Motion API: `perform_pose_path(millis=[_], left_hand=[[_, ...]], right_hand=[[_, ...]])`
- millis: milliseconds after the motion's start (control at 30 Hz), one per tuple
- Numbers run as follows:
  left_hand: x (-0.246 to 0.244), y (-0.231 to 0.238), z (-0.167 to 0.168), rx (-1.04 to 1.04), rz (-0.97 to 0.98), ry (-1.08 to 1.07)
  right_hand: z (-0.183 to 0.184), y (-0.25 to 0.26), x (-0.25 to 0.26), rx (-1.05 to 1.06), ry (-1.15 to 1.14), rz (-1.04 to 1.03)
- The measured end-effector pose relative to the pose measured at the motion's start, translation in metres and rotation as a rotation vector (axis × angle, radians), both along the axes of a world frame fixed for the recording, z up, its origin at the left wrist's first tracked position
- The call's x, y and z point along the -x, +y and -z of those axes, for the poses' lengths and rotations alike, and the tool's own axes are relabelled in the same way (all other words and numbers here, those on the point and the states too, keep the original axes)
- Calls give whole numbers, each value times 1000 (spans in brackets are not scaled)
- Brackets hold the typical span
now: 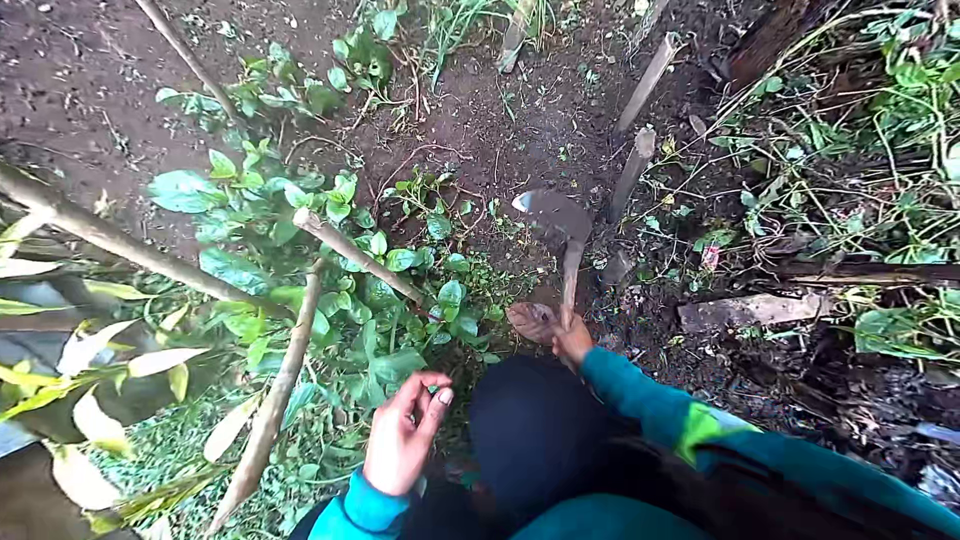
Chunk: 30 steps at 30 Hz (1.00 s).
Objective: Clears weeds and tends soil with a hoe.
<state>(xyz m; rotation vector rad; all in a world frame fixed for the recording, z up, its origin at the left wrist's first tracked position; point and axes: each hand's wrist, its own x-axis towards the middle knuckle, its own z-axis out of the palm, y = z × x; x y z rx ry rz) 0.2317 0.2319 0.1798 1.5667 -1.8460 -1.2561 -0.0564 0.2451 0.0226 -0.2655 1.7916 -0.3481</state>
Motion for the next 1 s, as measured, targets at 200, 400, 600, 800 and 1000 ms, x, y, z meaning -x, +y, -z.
perform_pose_path(millis=[200, 400, 600, 800, 1000], left_hand=[[7, -5, 0, -23, 53, 41], [5, -9, 7, 10, 124, 72], [2, -8, 1, 20, 129, 131], [-3, -2, 1, 30, 130, 122], [-2, -3, -5, 40, 104, 153]], right_hand=[[-41, -68, 8, 133, 81, 189], [31, -31, -33, 158, 91, 109], [-2, -21, -21, 86, 27, 86], [24, -21, -12, 38, 109, -84], [-19, 28, 16, 74, 126, -178]])
